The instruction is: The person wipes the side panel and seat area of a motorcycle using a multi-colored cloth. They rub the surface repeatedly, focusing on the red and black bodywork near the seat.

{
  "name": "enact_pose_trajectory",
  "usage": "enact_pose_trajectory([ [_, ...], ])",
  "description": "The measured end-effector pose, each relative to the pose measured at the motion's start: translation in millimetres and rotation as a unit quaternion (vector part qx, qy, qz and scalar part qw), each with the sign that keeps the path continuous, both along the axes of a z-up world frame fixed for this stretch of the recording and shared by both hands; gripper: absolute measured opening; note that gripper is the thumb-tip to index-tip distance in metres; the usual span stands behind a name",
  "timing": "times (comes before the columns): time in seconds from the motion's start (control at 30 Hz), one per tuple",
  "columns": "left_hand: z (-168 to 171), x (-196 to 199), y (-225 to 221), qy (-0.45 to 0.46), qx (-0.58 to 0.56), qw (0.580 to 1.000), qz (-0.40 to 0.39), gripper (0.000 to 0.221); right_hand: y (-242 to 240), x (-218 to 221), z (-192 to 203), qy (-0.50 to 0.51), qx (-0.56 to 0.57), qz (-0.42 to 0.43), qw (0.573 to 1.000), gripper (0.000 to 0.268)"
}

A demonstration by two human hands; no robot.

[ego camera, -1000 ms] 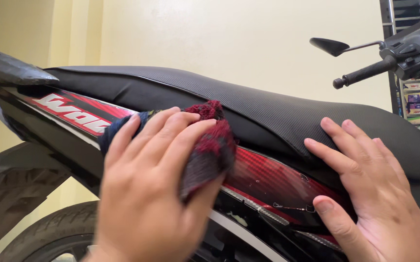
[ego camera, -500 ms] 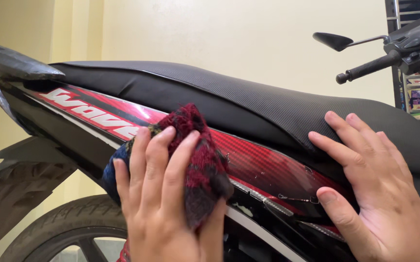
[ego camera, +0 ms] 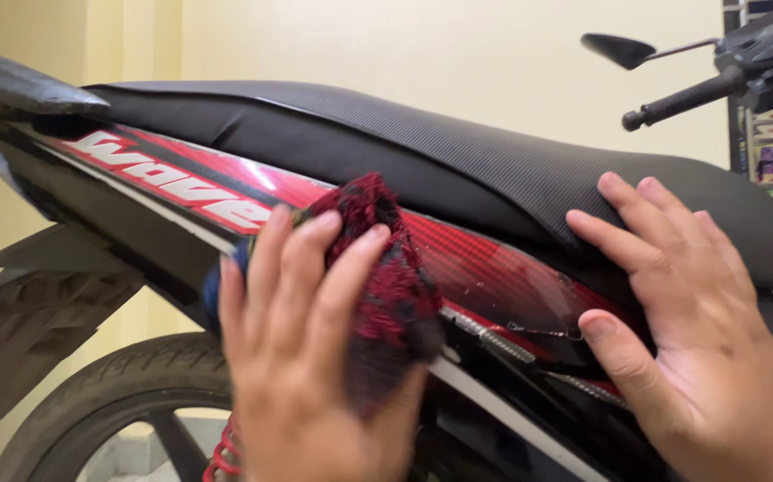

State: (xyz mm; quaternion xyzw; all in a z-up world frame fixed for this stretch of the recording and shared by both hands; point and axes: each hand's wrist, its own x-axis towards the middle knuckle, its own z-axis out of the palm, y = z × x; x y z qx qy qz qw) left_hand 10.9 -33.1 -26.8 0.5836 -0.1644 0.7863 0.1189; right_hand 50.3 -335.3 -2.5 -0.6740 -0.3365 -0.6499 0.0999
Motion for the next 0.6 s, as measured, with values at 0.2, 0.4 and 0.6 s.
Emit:
enact_pose_trajectory([
  [0.2,67,25,91,-0.058,0.011,0.998,0.004,0.046,3,-1,-1,-0.003,0.013,0.005,1.0,0.07],
  [0.4,9,5,-21,0.009,-0.164,0.985,-0.053,0.071,1,-1,0,-0.006,0.007,0.002,1.0,0.071],
  [0.6,27,5,43,0.004,-0.021,1.0,-0.022,0.065,6,-2,-3,0.001,0.021,0.002,1.0,0.071],
])
